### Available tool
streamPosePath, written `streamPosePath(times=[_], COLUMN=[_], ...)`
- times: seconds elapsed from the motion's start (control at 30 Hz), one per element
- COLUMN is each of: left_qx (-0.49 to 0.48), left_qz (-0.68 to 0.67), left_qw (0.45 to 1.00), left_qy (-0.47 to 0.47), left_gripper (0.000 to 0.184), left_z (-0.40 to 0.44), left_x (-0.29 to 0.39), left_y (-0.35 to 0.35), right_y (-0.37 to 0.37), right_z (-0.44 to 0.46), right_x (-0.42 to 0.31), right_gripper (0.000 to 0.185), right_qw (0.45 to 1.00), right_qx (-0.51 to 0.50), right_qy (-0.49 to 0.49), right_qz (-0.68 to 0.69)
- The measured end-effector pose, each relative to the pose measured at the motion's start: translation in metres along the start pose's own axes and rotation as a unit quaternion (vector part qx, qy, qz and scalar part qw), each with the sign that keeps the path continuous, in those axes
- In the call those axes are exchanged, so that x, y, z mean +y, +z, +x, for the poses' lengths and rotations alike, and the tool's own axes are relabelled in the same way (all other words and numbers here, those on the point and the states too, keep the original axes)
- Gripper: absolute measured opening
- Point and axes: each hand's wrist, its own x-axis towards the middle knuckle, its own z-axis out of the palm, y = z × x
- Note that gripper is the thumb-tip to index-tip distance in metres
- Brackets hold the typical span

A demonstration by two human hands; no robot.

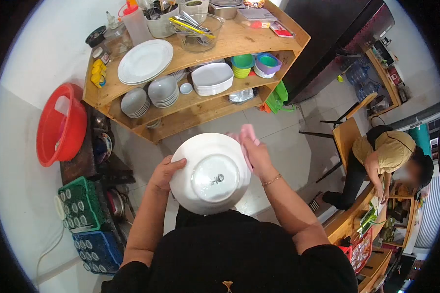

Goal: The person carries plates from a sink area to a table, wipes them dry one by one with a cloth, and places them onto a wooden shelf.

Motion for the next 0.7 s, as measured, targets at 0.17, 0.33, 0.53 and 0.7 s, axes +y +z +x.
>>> streamPosePath(times=[0.17,0.33,0.53,0.7], left_qx=[0.054,0.106,0.094,0.087], left_qz=[-0.032,-0.071,-0.077,-0.094], left_qw=[0.997,0.99,0.986,0.989], left_qy=[0.035,0.059,0.114,0.068], left_gripper=[0.04,0.039,0.034,0.029], left_z=[0.003,0.014,0.008,0.011], left_x=[-0.012,-0.014,-0.025,-0.023], left_y=[0.009,0.026,0.001,0.025], right_y=[-0.025,0.046,0.017,0.036], right_z=[0.027,-0.029,-0.049,-0.029], right_x=[0.02,0.047,0.04,0.042], right_gripper=[0.038,0.061,0.059,0.059], right_qw=[0.975,0.695,0.682,0.714], right_qx=[0.053,0.023,-0.248,-0.112], right_qy=[-0.145,-0.424,-0.359,-0.333], right_qz=[-0.159,-0.581,-0.588,-0.605])
